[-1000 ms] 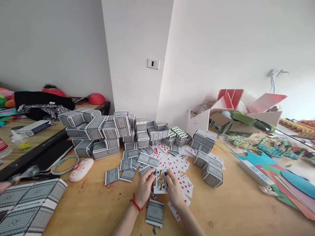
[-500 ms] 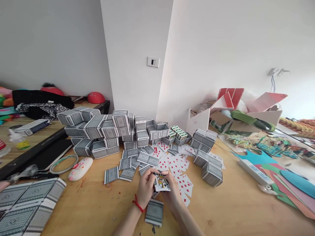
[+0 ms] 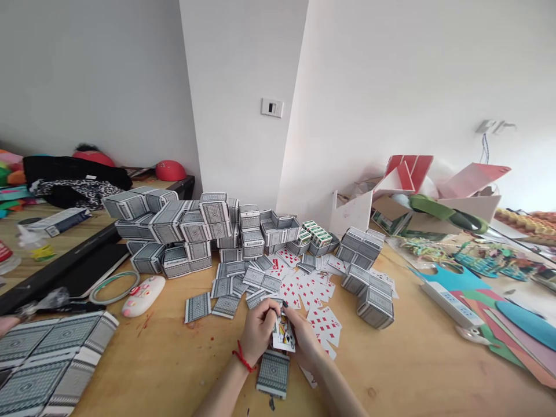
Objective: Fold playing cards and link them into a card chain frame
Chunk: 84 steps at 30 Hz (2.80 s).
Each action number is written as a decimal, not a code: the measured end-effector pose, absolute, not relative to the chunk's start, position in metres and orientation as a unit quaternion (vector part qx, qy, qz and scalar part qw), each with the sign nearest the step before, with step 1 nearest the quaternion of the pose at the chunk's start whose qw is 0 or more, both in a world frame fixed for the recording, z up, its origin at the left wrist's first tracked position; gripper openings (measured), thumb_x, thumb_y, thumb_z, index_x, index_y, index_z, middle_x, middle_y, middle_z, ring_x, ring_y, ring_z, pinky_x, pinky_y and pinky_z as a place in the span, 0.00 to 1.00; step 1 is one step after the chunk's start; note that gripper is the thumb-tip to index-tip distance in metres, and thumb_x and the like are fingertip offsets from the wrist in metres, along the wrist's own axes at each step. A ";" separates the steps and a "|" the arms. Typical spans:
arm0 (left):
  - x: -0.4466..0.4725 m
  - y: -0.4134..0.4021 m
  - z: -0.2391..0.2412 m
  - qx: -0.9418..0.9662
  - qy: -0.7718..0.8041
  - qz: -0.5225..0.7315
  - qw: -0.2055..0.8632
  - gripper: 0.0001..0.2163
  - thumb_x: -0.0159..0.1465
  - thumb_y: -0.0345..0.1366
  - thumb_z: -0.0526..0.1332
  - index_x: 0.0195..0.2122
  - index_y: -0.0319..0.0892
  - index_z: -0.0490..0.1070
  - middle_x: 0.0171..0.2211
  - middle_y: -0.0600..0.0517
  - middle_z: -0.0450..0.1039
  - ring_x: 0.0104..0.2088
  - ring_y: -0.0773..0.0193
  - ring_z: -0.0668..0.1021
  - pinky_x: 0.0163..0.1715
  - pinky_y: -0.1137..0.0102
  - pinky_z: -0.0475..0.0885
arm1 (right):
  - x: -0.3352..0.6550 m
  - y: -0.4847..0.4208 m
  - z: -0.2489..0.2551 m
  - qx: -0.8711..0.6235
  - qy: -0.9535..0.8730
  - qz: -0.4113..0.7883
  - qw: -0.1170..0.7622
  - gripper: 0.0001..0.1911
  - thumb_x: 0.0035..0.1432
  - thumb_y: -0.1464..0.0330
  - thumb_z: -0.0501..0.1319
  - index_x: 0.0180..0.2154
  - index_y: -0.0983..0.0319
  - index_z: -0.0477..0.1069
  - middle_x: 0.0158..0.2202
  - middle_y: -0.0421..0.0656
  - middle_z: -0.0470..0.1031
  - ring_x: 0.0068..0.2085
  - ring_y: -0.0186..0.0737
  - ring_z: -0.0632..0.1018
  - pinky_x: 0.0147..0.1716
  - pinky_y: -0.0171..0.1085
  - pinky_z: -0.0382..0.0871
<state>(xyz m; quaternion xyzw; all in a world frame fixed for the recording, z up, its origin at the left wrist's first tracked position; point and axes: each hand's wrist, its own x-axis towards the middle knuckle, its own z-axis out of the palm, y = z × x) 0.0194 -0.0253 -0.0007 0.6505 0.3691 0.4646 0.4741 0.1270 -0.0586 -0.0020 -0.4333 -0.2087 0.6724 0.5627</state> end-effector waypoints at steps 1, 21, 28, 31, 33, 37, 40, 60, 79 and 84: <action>0.019 -0.025 -0.001 0.656 0.364 0.459 0.476 0.06 0.53 0.32 0.48 0.22 0.41 0.62 0.19 0.56 0.61 0.21 0.68 0.64 0.22 0.75 0.61 | 0.129 -0.059 -0.003 -0.429 -0.217 0.681 0.552 0.12 0.44 0.60 0.61 0.27 0.61 0.63 0.20 0.37 0.68 0.21 0.36 0.70 0.20 0.32 0.59; 0.019 -0.016 0.000 0.634 0.359 0.396 0.559 0.11 0.54 0.43 0.55 0.21 0.40 0.62 0.18 0.58 0.55 0.21 0.69 0.60 0.22 0.75 0.57 | 0.135 -0.058 -0.011 -0.535 -0.514 0.381 0.552 0.16 0.52 0.57 0.54 0.21 0.60 0.58 0.19 0.35 0.55 0.22 0.32 0.56 0.22 0.31 0.52; 0.018 -0.012 -0.008 0.553 0.363 0.410 0.628 0.12 0.54 0.42 0.54 0.20 0.40 0.62 0.18 0.56 0.59 0.21 0.69 0.63 0.21 0.74 0.61 | 0.137 -0.057 -0.011 -0.505 -0.490 0.450 0.549 0.17 0.51 0.57 0.56 0.20 0.61 0.60 0.19 0.35 0.56 0.22 0.31 0.57 0.22 0.30 0.53; 0.016 -0.009 -0.009 0.559 0.383 0.426 0.599 0.14 0.54 0.43 0.56 0.17 0.40 0.62 0.17 0.56 0.59 0.21 0.69 0.63 0.21 0.74 0.61 | 0.140 -0.055 -0.012 -0.505 -0.493 0.461 0.538 0.17 0.50 0.56 0.57 0.20 0.63 0.63 0.18 0.36 0.59 0.22 0.31 0.60 0.21 0.31 0.54; 0.014 -0.008 -0.006 0.557 0.399 0.442 0.579 0.15 0.54 0.44 0.56 0.17 0.40 0.62 0.17 0.56 0.60 0.21 0.69 0.64 0.21 0.74 0.61 | 0.142 -0.053 -0.012 -0.511 -0.484 0.457 0.544 0.17 0.50 0.56 0.57 0.21 0.63 0.65 0.19 0.38 0.63 0.22 0.31 0.62 0.22 0.31 0.56; 0.012 -0.008 -0.001 0.545 0.361 0.426 0.626 0.13 0.52 0.46 0.58 0.28 0.39 0.67 0.23 0.54 0.68 0.24 0.66 0.70 0.22 0.73 0.65 | 0.145 -0.052 -0.010 -0.519 -0.414 0.466 0.585 0.16 0.49 0.55 0.58 0.27 0.63 0.68 0.18 0.38 0.66 0.19 0.32 0.65 0.19 0.31 0.58; 0.013 -0.007 -0.003 0.529 0.357 0.420 0.646 0.15 0.47 0.43 0.63 0.33 0.39 0.67 0.27 0.53 0.70 0.27 0.64 0.72 0.22 0.73 0.67 | 0.144 -0.052 -0.009 -0.473 -0.391 0.503 0.609 0.14 0.50 0.56 0.58 0.30 0.62 0.65 0.22 0.40 0.69 0.22 0.34 0.69 0.23 0.34 0.64; 0.011 -0.006 -0.004 0.641 0.419 0.346 0.542 0.12 0.47 0.35 0.59 0.12 0.40 0.56 0.14 0.59 0.52 0.19 0.71 0.58 0.19 0.74 0.51 | 0.157 -0.048 -0.012 -0.533 -0.465 0.458 0.538 0.17 0.47 0.56 0.59 0.26 0.65 0.72 0.23 0.42 0.71 0.26 0.36 0.69 0.27 0.34 0.60; 0.011 -0.008 -0.007 0.526 0.379 0.374 0.663 0.08 0.51 0.38 0.57 0.26 0.40 0.72 0.17 0.55 0.65 0.17 0.69 0.66 0.16 0.74 0.61 | 0.147 -0.053 -0.009 -0.457 -0.350 0.530 0.623 0.10 0.47 0.62 0.60 0.29 0.61 0.66 0.21 0.36 0.67 0.23 0.33 0.67 0.24 0.32 0.62; 0.014 -0.011 -0.005 0.544 0.374 0.413 0.627 0.10 0.51 0.38 0.56 0.29 0.39 0.74 0.20 0.53 0.68 0.20 0.67 0.68 0.20 0.74 0.61 | 0.140 -0.055 -0.004 -0.453 -0.296 0.553 0.633 0.07 0.46 0.65 0.59 0.29 0.60 0.64 0.20 0.34 0.64 0.21 0.30 0.65 0.21 0.29 0.59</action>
